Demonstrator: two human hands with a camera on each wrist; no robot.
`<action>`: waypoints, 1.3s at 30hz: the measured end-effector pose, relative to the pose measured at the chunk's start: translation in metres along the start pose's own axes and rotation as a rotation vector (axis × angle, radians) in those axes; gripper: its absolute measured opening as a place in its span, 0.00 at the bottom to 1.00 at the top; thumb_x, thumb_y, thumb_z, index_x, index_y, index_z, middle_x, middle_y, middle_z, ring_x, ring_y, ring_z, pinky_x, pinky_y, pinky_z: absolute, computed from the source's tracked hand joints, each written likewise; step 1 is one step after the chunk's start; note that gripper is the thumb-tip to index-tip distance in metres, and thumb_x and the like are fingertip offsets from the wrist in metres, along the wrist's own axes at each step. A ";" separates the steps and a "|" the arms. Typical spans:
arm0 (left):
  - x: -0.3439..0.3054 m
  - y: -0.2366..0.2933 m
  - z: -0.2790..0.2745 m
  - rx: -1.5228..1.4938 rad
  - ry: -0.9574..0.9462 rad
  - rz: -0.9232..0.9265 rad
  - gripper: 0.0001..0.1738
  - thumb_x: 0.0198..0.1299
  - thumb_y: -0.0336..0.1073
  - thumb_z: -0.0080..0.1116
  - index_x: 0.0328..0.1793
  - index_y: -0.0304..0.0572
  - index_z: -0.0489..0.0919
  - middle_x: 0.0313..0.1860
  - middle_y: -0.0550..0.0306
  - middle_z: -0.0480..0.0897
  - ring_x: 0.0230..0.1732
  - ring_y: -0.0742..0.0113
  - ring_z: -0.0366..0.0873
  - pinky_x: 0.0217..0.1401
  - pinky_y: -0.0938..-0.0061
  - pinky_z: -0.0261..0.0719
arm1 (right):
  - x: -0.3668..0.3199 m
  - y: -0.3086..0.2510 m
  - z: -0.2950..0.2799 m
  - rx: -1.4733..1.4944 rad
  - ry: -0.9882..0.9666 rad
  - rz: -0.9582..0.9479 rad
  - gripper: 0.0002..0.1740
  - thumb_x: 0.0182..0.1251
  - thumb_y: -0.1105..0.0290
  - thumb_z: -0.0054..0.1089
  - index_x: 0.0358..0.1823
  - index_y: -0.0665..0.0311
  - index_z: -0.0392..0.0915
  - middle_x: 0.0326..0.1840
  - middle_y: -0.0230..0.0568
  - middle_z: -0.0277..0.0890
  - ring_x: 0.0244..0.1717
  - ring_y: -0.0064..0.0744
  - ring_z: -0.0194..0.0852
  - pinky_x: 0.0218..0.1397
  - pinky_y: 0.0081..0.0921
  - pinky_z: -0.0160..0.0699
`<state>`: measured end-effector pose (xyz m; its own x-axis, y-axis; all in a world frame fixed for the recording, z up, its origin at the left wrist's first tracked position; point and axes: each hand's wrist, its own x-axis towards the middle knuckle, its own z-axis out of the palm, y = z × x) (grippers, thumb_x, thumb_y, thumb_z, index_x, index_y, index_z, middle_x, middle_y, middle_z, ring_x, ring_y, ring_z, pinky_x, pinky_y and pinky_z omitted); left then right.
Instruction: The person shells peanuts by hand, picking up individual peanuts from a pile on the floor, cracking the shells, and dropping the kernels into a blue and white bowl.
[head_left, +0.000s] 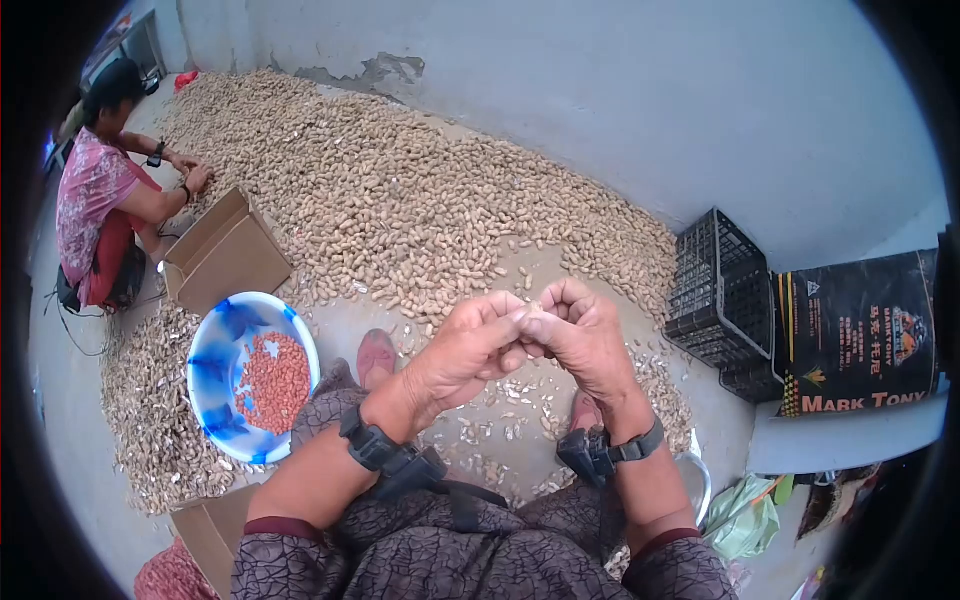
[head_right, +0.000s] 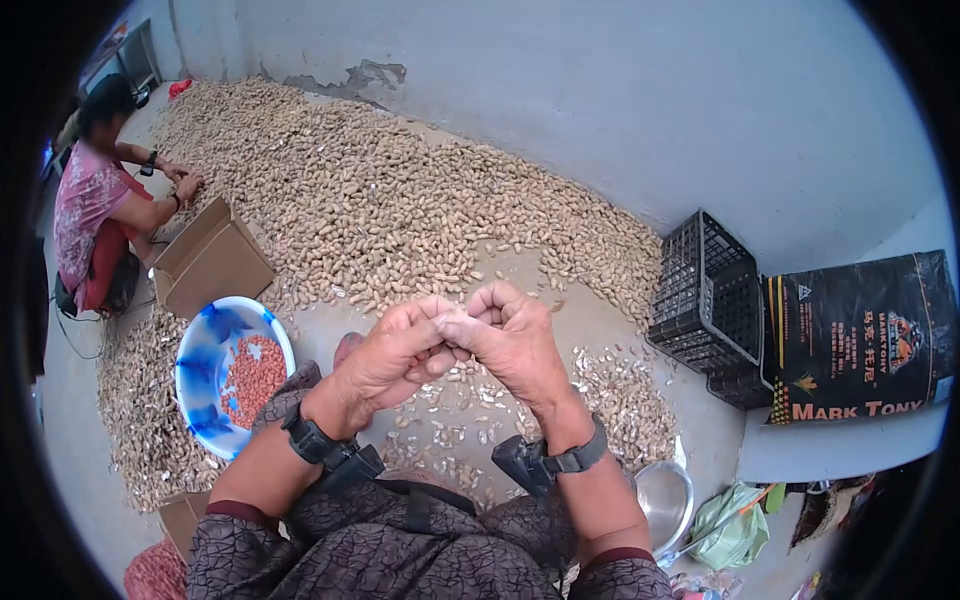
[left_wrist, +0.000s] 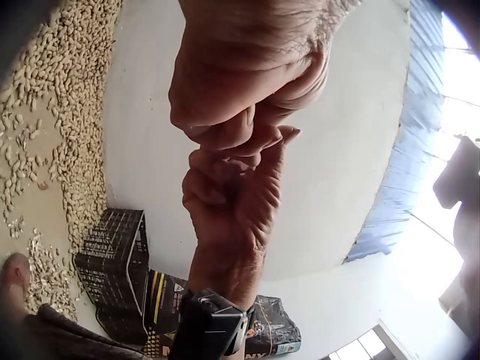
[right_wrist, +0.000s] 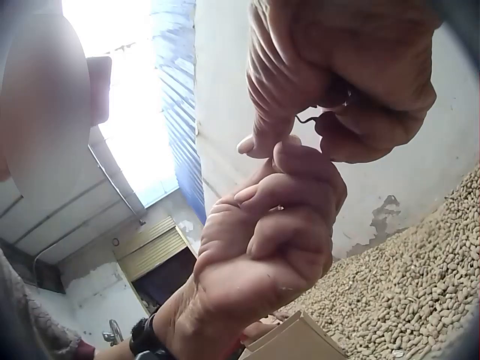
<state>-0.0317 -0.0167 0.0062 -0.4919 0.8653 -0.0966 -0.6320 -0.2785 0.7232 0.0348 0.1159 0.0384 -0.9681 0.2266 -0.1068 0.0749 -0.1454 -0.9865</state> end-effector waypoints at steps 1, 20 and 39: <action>0.000 -0.002 0.002 -0.062 -0.051 0.023 0.09 0.61 0.35 0.48 0.42 0.37 0.72 0.30 0.57 0.76 0.19 0.84 0.64 0.16 0.94 0.56 | -0.002 -0.002 -0.002 -0.002 0.003 0.006 0.10 0.52 0.74 0.62 0.32 0.69 0.71 0.25 0.33 0.72 0.22 0.16 0.68 0.24 0.12 0.68; 0.012 -0.025 0.026 0.193 0.073 0.059 0.13 0.62 0.33 0.45 0.48 0.31 0.73 0.29 0.62 0.75 0.20 0.84 0.64 0.21 0.90 0.60 | -0.021 0.012 -0.023 0.199 0.007 0.144 0.23 0.55 0.70 0.60 0.51 0.72 0.67 0.28 0.29 0.73 0.20 0.09 0.63 0.18 0.06 0.57; -0.004 -0.023 0.024 0.518 -0.023 0.210 0.21 0.64 0.43 0.41 0.50 0.31 0.72 0.25 0.61 0.74 0.19 0.81 0.62 0.19 0.87 0.58 | -0.024 0.018 -0.015 0.324 -0.045 0.057 0.17 0.56 0.68 0.58 0.44 0.74 0.73 0.21 0.28 0.70 0.13 0.09 0.54 0.12 0.06 0.48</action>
<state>-0.0007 -0.0033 0.0066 -0.5585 0.8238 0.0970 -0.1420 -0.2101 0.9673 0.0631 0.1218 0.0213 -0.9747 0.1673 -0.1481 0.0565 -0.4568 -0.8878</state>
